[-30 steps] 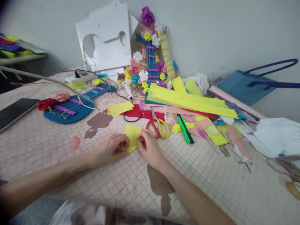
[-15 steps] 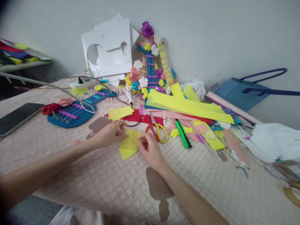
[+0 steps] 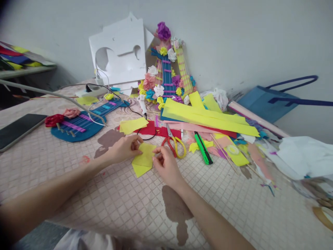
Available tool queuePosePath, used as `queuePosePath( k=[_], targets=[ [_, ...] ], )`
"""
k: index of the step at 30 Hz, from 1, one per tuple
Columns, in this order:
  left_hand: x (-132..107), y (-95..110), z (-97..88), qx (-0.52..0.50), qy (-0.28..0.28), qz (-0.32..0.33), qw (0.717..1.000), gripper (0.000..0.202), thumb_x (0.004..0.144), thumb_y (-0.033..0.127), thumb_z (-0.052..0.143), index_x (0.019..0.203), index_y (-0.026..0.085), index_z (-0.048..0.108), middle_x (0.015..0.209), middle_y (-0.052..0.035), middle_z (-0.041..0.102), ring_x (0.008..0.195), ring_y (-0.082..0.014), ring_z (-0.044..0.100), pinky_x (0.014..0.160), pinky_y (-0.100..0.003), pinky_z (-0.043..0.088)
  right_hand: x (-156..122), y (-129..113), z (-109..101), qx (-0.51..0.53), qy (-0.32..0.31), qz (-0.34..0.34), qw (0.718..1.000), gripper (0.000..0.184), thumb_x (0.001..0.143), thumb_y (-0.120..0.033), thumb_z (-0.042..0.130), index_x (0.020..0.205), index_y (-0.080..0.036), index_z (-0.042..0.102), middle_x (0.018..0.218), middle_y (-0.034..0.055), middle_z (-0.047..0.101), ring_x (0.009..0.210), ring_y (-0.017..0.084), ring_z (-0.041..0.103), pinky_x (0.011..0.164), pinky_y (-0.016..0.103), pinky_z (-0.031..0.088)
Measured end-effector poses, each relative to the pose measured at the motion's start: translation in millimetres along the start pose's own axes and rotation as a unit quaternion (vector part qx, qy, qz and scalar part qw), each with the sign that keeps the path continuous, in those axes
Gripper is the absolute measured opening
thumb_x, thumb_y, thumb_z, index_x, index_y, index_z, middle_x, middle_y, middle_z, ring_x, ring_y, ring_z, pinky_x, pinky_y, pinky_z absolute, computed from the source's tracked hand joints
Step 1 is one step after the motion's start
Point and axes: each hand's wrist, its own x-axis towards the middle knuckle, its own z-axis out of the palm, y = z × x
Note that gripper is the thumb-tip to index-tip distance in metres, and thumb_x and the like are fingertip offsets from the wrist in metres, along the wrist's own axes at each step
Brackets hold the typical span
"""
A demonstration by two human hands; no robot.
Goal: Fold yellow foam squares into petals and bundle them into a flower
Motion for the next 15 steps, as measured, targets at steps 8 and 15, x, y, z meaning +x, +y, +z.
queuePosePath(
  k=[8,15],
  targets=[
    [0,10,-16.2,-0.183,-0.088,0.050,0.978,0.022,0.072,0.032,0.064,0.069,0.015,0.050,0.065,0.0024,0.053,0.060,-0.0100,0.050,0.053,-0.020,0.039,-3,-17,-5,0.026,0.105,-0.032,0.994,0.026,0.082,-0.028,0.056,0.106,-0.022,0.049,0.092,0.0028,0.051,0.068,0.013,0.051,0.060,0.028,0.046],
    [-9,21,-12.9,-0.323,-0.218,-0.004,0.921,0.030,0.073,0.038,0.066,0.080,0.016,0.047,0.062,0.0040,0.054,0.055,-0.0088,0.053,0.049,-0.018,0.038,-3,-28,-11,0.107,-0.009,0.000,0.994,0.052,0.076,-0.030,0.064,0.122,-0.027,0.039,0.094,0.0030,0.055,0.084,0.018,0.057,0.069,0.032,0.048]
  ],
)
